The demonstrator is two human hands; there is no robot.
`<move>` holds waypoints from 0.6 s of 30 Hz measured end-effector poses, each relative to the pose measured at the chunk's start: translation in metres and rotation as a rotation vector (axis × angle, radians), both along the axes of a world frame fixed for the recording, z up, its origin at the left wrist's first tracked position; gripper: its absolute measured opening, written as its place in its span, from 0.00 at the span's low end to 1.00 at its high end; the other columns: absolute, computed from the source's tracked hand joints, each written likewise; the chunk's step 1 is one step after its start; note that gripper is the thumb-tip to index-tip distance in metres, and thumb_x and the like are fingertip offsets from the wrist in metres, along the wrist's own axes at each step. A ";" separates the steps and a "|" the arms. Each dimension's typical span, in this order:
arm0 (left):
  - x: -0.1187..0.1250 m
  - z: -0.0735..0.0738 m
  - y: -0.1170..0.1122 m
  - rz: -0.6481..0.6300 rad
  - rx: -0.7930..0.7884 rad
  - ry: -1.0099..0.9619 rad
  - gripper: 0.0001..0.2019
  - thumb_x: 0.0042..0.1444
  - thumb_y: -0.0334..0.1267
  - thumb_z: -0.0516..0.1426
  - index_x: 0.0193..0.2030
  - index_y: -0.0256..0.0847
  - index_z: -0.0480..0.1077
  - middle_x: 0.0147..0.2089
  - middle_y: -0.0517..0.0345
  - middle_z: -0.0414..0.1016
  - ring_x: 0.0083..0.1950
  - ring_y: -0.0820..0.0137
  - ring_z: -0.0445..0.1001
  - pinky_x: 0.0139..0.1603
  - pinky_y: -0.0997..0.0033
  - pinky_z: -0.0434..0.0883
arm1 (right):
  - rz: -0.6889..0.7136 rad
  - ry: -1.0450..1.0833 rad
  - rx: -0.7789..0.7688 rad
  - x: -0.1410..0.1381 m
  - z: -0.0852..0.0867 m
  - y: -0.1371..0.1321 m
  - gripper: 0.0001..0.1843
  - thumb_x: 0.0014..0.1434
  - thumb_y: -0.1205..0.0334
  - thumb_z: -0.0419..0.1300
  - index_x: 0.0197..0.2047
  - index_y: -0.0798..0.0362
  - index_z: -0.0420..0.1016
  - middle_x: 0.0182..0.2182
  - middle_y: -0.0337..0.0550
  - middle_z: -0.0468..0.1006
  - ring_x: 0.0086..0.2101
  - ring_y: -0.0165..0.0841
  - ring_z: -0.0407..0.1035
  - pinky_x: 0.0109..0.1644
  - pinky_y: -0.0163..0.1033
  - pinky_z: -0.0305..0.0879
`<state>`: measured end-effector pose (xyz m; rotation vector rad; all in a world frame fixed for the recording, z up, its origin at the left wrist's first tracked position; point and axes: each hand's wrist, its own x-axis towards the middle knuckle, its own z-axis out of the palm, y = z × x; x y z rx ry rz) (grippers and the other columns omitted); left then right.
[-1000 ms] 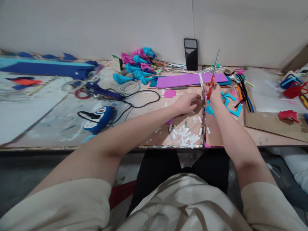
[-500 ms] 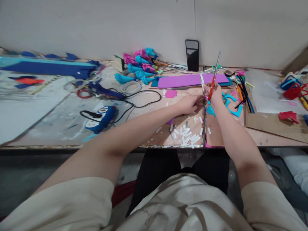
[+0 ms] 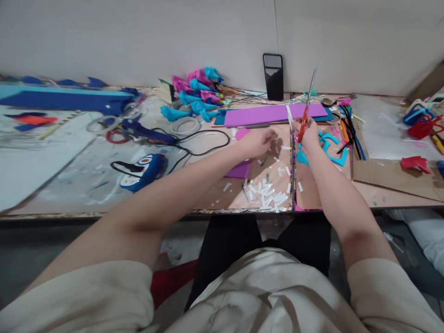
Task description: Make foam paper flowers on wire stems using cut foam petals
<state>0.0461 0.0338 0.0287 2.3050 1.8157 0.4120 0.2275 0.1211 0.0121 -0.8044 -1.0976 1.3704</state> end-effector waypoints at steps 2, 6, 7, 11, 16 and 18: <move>-0.003 0.000 -0.011 -0.029 -0.015 0.139 0.20 0.62 0.33 0.49 0.59 0.36 0.71 0.61 0.42 0.77 0.60 0.54 0.77 0.59 0.58 0.72 | 0.002 0.015 -0.006 0.000 0.001 -0.002 0.24 0.43 0.65 0.75 0.34 0.48 0.62 0.25 0.28 0.68 0.20 0.20 0.58 0.21 0.29 0.56; 0.008 -0.007 -0.036 -0.151 -0.028 0.216 0.28 0.69 0.45 0.46 0.68 0.28 0.63 0.74 0.32 0.61 0.71 0.49 0.67 0.69 0.54 0.66 | -0.017 -0.023 -0.008 -0.001 0.002 -0.005 0.22 0.45 0.64 0.74 0.34 0.48 0.64 0.25 0.28 0.68 0.19 0.20 0.58 0.20 0.28 0.56; 0.012 -0.008 -0.043 -0.198 -0.049 0.218 0.30 0.70 0.47 0.47 0.70 0.26 0.60 0.75 0.30 0.57 0.74 0.49 0.63 0.71 0.53 0.64 | -0.020 -0.035 -0.006 -0.001 0.002 -0.005 0.22 0.46 0.63 0.74 0.35 0.48 0.64 0.25 0.28 0.68 0.19 0.20 0.58 0.20 0.28 0.57; 0.019 -0.004 -0.070 -0.420 -0.105 0.114 0.25 0.70 0.44 0.46 0.69 0.37 0.66 0.74 0.43 0.63 0.71 0.57 0.68 0.69 0.58 0.66 | -0.015 -0.017 0.000 0.001 0.001 -0.002 0.22 0.47 0.64 0.75 0.35 0.48 0.63 0.25 0.28 0.66 0.20 0.21 0.58 0.21 0.29 0.57; 0.009 0.000 -0.066 -0.325 -0.039 0.052 0.26 0.69 0.45 0.46 0.70 0.38 0.63 0.74 0.42 0.64 0.70 0.54 0.69 0.67 0.55 0.68 | -0.016 0.005 0.008 0.001 -0.002 0.000 0.24 0.46 0.66 0.75 0.33 0.48 0.61 0.25 0.28 0.66 0.20 0.21 0.58 0.22 0.29 0.57; 0.009 -0.004 -0.050 -0.243 -0.011 0.128 0.30 0.69 0.47 0.48 0.70 0.27 0.60 0.74 0.31 0.59 0.74 0.50 0.61 0.72 0.52 0.61 | -0.017 0.005 0.002 0.001 -0.002 -0.001 0.23 0.45 0.66 0.75 0.33 0.48 0.62 0.24 0.28 0.67 0.19 0.21 0.58 0.21 0.29 0.56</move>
